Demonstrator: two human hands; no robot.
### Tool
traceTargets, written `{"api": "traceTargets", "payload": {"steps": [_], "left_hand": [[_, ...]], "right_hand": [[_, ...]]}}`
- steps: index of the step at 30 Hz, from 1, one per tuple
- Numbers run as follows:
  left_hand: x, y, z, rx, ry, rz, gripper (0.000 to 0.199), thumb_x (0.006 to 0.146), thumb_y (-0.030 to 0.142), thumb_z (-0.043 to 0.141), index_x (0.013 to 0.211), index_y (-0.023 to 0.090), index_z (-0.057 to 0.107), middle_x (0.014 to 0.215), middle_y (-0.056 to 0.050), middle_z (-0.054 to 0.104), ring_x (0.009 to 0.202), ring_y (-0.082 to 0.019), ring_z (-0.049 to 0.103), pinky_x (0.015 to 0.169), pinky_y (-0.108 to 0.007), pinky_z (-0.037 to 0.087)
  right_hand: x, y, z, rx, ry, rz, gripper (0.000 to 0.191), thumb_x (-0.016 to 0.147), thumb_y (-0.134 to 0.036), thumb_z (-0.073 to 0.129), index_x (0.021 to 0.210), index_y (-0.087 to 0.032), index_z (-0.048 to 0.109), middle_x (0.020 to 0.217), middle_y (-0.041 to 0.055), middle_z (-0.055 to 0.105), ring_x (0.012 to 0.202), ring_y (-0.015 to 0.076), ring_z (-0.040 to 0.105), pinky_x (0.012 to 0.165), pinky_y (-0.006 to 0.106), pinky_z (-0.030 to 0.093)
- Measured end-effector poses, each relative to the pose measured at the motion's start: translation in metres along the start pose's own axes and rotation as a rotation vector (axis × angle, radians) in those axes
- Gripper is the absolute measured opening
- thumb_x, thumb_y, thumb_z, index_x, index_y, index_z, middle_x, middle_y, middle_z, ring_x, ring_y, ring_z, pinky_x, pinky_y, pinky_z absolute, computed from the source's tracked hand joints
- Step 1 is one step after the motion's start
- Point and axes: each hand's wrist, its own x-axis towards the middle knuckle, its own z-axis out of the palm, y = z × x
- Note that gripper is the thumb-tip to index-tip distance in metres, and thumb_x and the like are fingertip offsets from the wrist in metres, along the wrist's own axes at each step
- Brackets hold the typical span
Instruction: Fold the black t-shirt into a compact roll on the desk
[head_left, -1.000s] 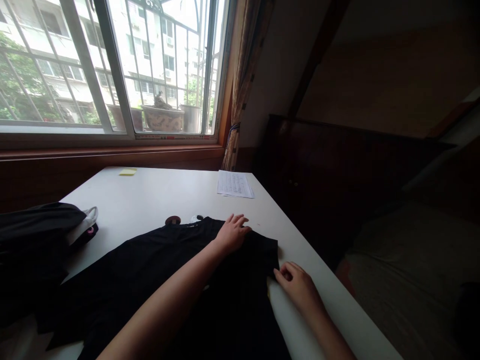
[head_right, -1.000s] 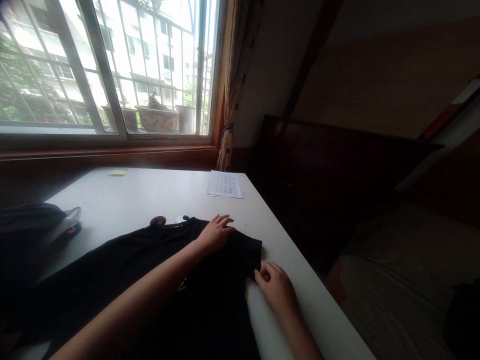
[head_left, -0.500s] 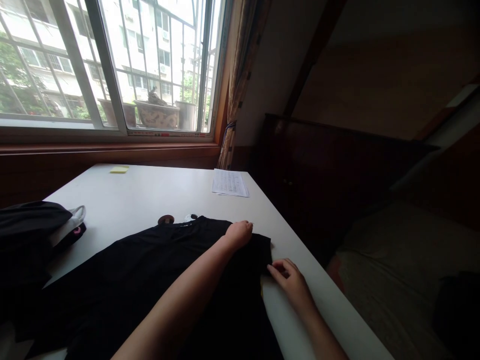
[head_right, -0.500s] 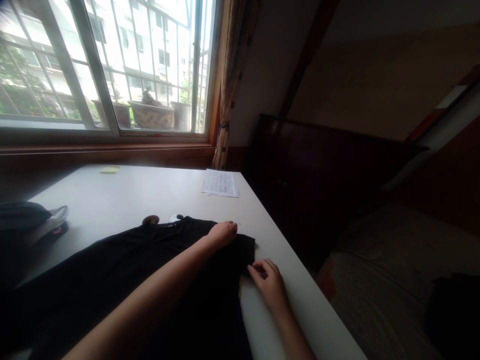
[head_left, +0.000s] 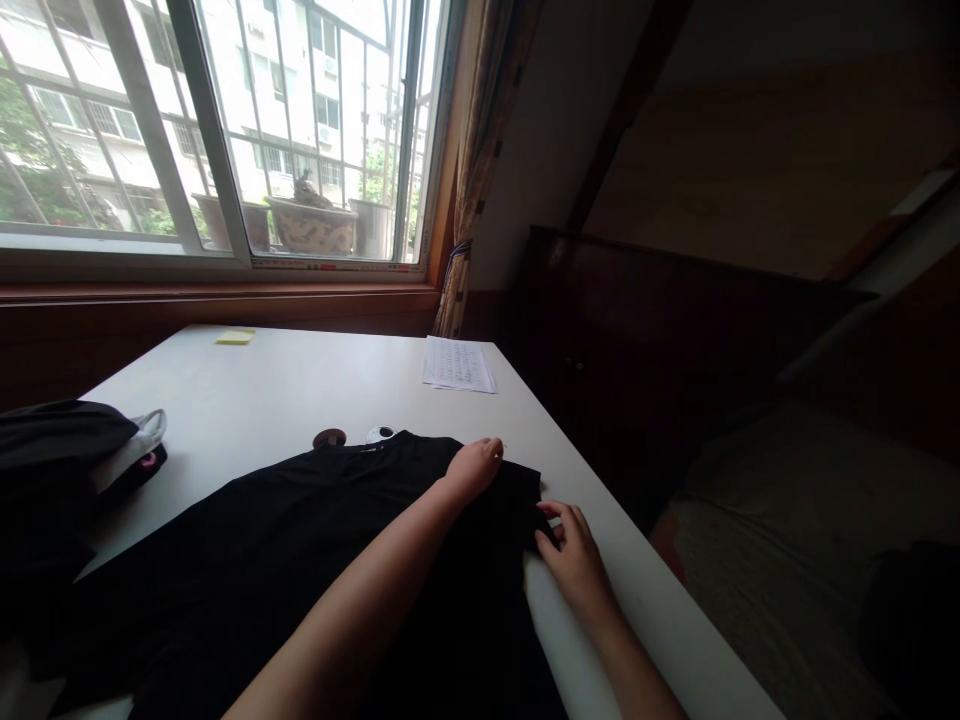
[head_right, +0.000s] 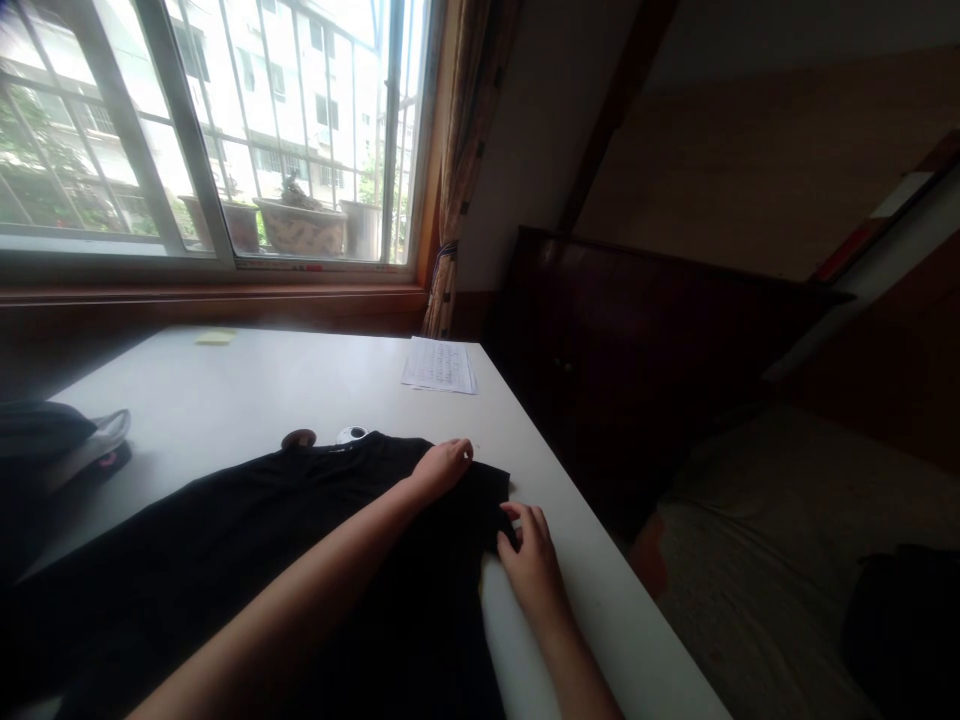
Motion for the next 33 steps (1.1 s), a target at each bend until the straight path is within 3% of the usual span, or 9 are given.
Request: {"api": "traceTargets", "payload": {"steps": [6,8,11,14,16,19,25,29,33], "left_hand": [[-0.016,-0.009,-0.022,-0.055,0.015,0.181,0.036,0.1,0.017,0.045,0.135,0.02,0.052,0.129,-0.007,0.065,0.111,-0.017,0.066,0.097,-0.029,0.053],[-0.028,-0.016,-0.036,-0.033,0.015,0.233,0.038,0.099,0.017,0.046,0.137,0.02,0.052,0.135,-0.008,0.062,0.121,-0.019,0.061,0.105,-0.032,0.049],[-0.055,-0.028,-0.059,0.021,0.02,0.282,0.041,0.097,0.014,0.048,0.137,0.02,0.054,0.143,-0.008,0.056,0.141,-0.025,0.043,0.12,-0.044,0.032],[-0.093,-0.041,-0.081,0.14,0.032,0.28,0.044,0.097,0.016,0.049,0.141,0.02,0.051,0.153,-0.009,0.048,0.149,-0.027,0.03,0.123,-0.05,0.024],[-0.125,-0.05,-0.094,0.242,0.036,0.244,0.044,0.099,0.021,0.05,0.143,0.022,0.05,0.154,-0.008,0.046,0.149,-0.026,0.029,0.123,-0.049,0.026],[-0.175,-0.069,-0.11,0.321,0.037,0.156,0.046,0.099,0.027,0.051,0.145,0.023,0.049,0.154,-0.007,0.046,0.149,-0.025,0.031,0.121,-0.048,0.03],[-0.255,-0.121,-0.127,0.422,0.02,-0.132,0.054,0.102,0.046,0.043,0.151,0.024,0.043,0.159,-0.008,0.038,0.149,-0.03,0.03,0.12,-0.056,0.027],[-0.277,-0.143,-0.134,0.455,0.018,-0.295,0.059,0.102,0.052,0.038,0.154,0.023,0.038,0.162,-0.007,0.03,0.15,-0.029,0.025,0.122,-0.055,0.018],[-0.277,-0.15,-0.139,0.456,0.002,-0.413,0.064,0.102,0.055,0.036,0.156,0.022,0.033,0.163,-0.006,0.025,0.151,-0.03,0.023,0.122,-0.056,0.016]], "right_hand": [[-0.001,0.004,-0.002,-0.171,0.019,-0.063,0.032,0.081,-0.019,0.043,0.106,-0.026,0.063,0.109,0.0067,0.056,0.1,0.0245,0.062,0.086,0.039,0.053],[-0.003,0.005,-0.004,-0.243,0.029,-0.062,0.037,0.081,-0.016,0.042,0.11,-0.026,0.063,0.112,0.0074,0.055,0.102,0.0254,0.062,0.086,0.04,0.054],[-0.007,0.0,-0.009,-0.391,0.093,-0.098,0.045,0.08,-0.01,0.041,0.115,-0.025,0.065,0.116,0.0097,0.058,0.102,0.0294,0.06,0.088,0.046,0.052],[-0.007,-0.014,-0.014,-0.456,0.128,-0.174,0.046,0.081,-0.008,0.042,0.116,-0.024,0.068,0.122,0.0109,0.061,0.106,0.0331,0.058,0.095,0.053,0.048],[-0.006,-0.027,-0.014,-0.379,0.069,-0.232,0.044,0.088,-0.011,0.042,0.122,-0.026,0.066,0.127,0.0098,0.062,0.115,0.0323,0.057,0.102,0.051,0.046],[0.001,-0.05,-0.004,-0.237,-0.135,-0.272,0.046,0.099,-0.021,0.037,0.14,-0.026,0.055,0.14,0.0067,0.058,0.13,0.0262,0.052,0.111,0.044,0.043],[0.029,-0.087,0.051,-0.307,-0.451,-0.287,0.056,0.104,-0.04,0.034,0.153,-0.013,0.04,0.162,0.0097,0.032,0.148,0.0246,0.032,0.122,0.041,0.028],[0.051,-0.091,0.088,-0.455,-0.517,-0.262,0.061,0.104,-0.049,0.031,0.156,-0.016,0.035,0.165,0.0104,0.022,0.153,0.0259,0.018,0.124,0.046,0.017],[0.067,-0.076,0.096,-0.554,-0.47,-0.205,0.059,0.104,-0.055,0.029,0.157,-0.028,0.032,0.167,0.005,0.016,0.154,0.0248,0.013,0.124,0.048,0.013]]}}
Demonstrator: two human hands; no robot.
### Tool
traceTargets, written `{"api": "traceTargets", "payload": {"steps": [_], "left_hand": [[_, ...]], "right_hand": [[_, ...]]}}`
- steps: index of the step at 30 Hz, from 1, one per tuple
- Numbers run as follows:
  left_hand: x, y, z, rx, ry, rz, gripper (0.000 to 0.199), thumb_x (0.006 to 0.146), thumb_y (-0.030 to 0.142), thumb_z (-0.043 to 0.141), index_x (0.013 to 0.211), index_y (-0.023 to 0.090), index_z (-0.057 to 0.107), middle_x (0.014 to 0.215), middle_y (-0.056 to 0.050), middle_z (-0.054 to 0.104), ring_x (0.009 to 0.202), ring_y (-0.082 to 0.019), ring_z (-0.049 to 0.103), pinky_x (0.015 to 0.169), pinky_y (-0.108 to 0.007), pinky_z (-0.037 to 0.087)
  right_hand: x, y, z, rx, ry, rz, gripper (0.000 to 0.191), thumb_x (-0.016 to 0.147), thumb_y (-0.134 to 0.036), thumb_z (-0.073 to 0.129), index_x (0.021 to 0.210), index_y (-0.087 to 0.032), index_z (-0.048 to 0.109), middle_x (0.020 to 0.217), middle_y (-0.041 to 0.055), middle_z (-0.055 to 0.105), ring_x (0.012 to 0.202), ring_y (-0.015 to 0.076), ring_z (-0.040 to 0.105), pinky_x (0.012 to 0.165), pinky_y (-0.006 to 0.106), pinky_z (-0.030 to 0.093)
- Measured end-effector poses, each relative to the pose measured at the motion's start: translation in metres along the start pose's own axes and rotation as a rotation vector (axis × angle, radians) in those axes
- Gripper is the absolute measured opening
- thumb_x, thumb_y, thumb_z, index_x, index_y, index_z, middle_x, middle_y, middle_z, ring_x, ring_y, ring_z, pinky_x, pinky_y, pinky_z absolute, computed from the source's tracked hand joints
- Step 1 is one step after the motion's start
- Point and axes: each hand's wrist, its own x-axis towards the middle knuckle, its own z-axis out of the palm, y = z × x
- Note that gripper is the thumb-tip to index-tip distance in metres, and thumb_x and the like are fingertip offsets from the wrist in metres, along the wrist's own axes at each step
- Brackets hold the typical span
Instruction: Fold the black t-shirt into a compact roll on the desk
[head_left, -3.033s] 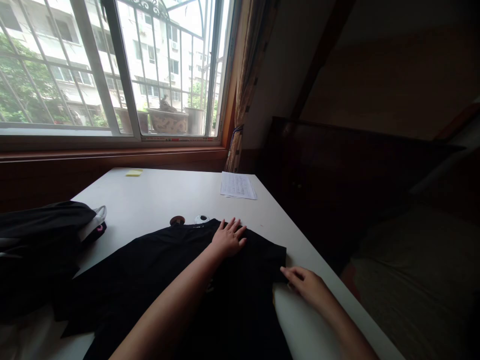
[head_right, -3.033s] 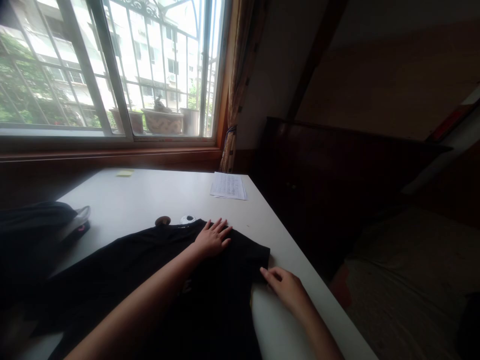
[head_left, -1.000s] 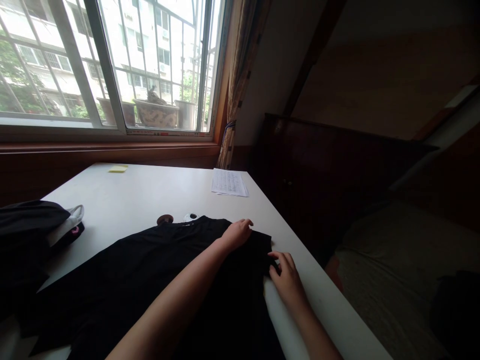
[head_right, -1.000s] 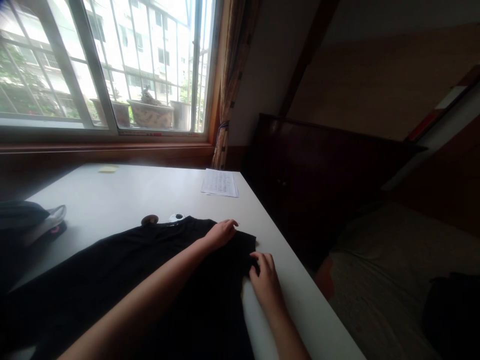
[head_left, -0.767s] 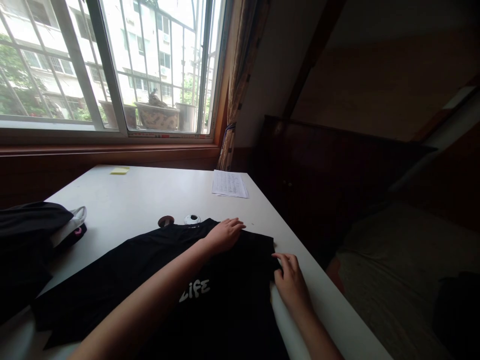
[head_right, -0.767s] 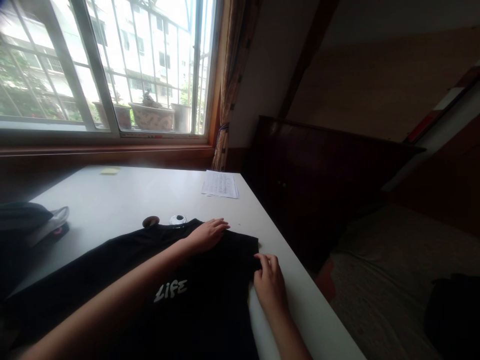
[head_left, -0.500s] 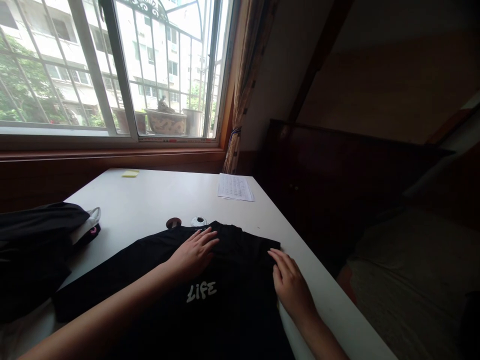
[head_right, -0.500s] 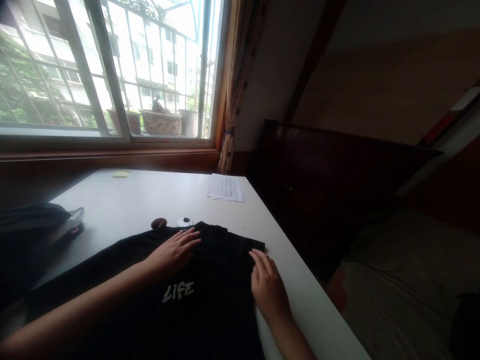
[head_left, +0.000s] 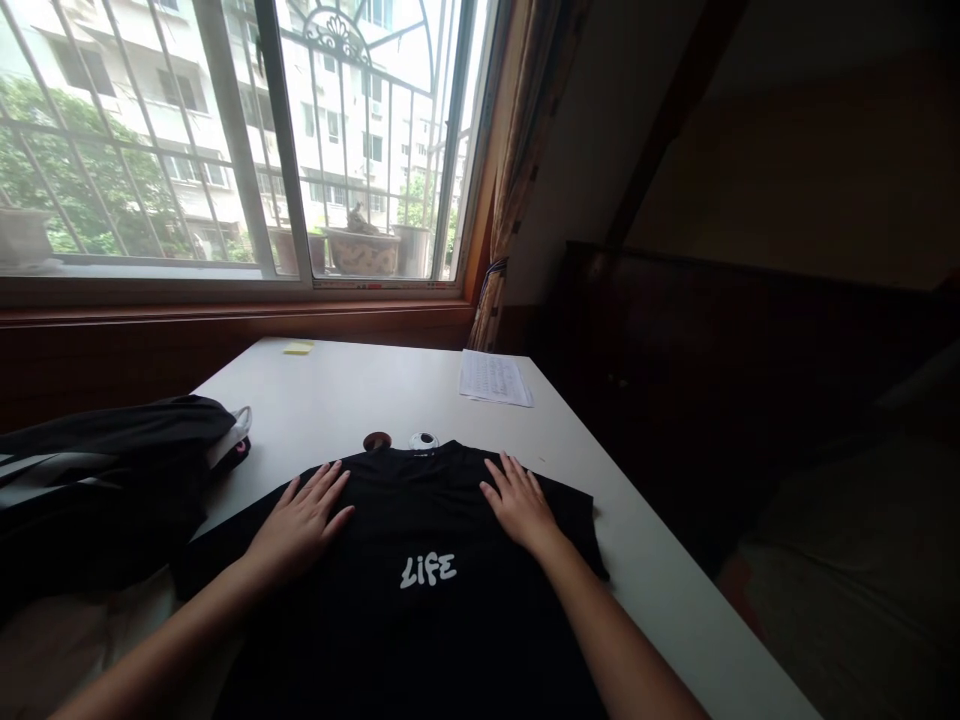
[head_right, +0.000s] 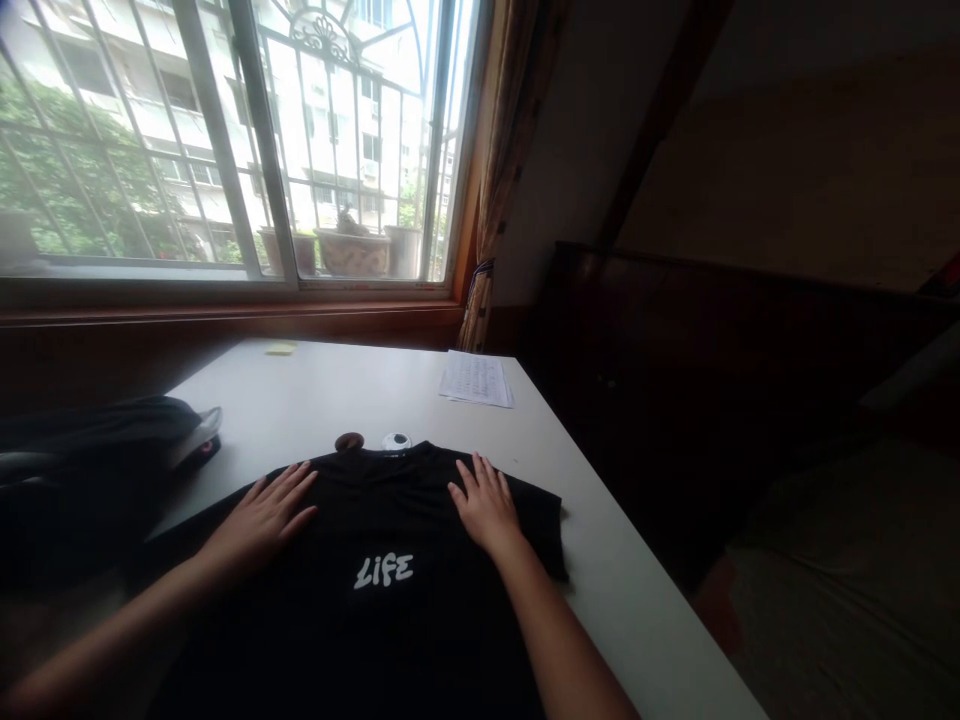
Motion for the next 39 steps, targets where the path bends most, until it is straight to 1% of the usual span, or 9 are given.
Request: {"api": "traceTargets", "payload": {"steps": [5,11,17,20,23,26,29,32,39], "left_hand": [[0.012,0.005,-0.002,0.0,-0.043,-0.031,0.066,0.102,0.056,0.034,0.157,0.021,0.029,0.165,-0.005,0.02,0.153,-0.029,0.016,0.122,-0.055,0.011],[0.015,-0.002,-0.004,-0.052,-0.05,0.022,0.065,0.102,0.058,0.032,0.157,0.024,0.029,0.165,-0.005,0.019,0.153,-0.028,0.015,0.122,-0.055,0.011],[-0.009,-0.064,0.001,-0.093,-0.004,-0.037,0.062,0.1,0.051,0.034,0.155,0.022,0.036,0.164,-0.009,0.025,0.152,-0.033,0.02,0.12,-0.058,0.019],[-0.027,-0.101,0.001,-0.155,0.11,-0.1,0.065,0.096,0.05,0.036,0.15,0.014,0.044,0.156,-0.017,0.041,0.144,-0.036,0.035,0.116,-0.053,0.029],[-0.04,-0.121,-0.007,-0.209,0.175,-0.156,0.066,0.088,0.055,0.046,0.139,0.015,0.055,0.131,-0.017,0.061,0.121,-0.037,0.056,0.106,-0.049,0.041],[-0.044,-0.123,-0.022,-0.313,0.127,-0.243,0.062,0.073,0.059,0.059,0.118,0.016,0.067,0.1,-0.012,0.067,0.094,-0.033,0.064,0.087,-0.043,0.051],[-0.041,-0.117,-0.035,-0.446,0.044,-0.286,0.044,0.067,0.057,0.063,0.088,0.019,0.071,0.076,-0.006,0.065,0.075,-0.028,0.063,0.07,-0.036,0.05],[-0.03,-0.111,-0.042,-0.481,0.08,-0.277,0.037,0.07,0.056,0.061,0.075,0.02,0.068,0.076,-0.006,0.066,0.073,-0.026,0.062,0.068,-0.033,0.048],[-0.005,-0.101,-0.035,-0.423,0.238,-0.231,0.03,0.08,0.046,0.054,0.078,0.019,0.067,0.085,-0.008,0.064,0.084,-0.025,0.06,0.078,-0.035,0.048]], "right_hand": [[0.001,0.033,0.001,-0.066,0.006,0.078,0.061,0.104,-0.057,0.026,0.158,-0.03,0.028,0.167,0.0044,0.018,0.154,0.0232,0.014,0.123,0.047,0.013],[0.0,0.052,0.004,-0.069,0.017,0.083,0.062,0.104,-0.058,0.018,0.159,-0.031,0.024,0.167,0.0004,0.017,0.154,0.0214,0.014,0.124,0.048,0.014],[0.005,0.073,0.006,-0.066,0.019,0.093,0.062,0.104,-0.056,0.018,0.159,-0.028,0.025,0.167,0.0008,0.018,0.154,0.0209,0.013,0.124,0.048,0.012],[0.009,0.084,0.005,-0.07,0.009,0.097,0.065,0.102,-0.06,0.019,0.159,-0.028,0.025,0.167,0.0016,0.018,0.154,0.0219,0.014,0.124,0.049,0.013],[0.015,0.094,0.006,-0.083,0.003,0.099,0.069,0.101,-0.065,0.02,0.159,-0.028,0.025,0.167,0.002,0.019,0.154,0.023,0.014,0.124,0.049,0.014],[0.021,0.104,0.008,-0.091,0.012,0.096,0.07,0.1,-0.066,0.019,0.159,-0.027,0.025,0.167,0.0015,0.019,0.154,0.0233,0.014,0.124,0.05,0.014],[0.024,0.111,0.011,-0.09,0.013,0.083,0.071,0.1,-0.066,0.019,0.158,-0.027,0.026,0.167,0.0016,0.019,0.154,0.0235,0.014,0.123,0.051,0.014],[0.026,0.115,0.013,-0.085,0.01,0.079,0.072,0.099,-0.067,0.019,0.159,-0.027,0.025,0.167,0.002,0.02,0.154,0.0236,0.014,0.123,0.052,0.014],[0.031,0.119,0.012,-0.126,-0.003,0.108,0.072,0.099,-0.068,0.021,0.159,-0.028,0.024,0.167,0.0024,0.019,0.154,0.0243,0.013,0.122,0.052,0.015]]}}
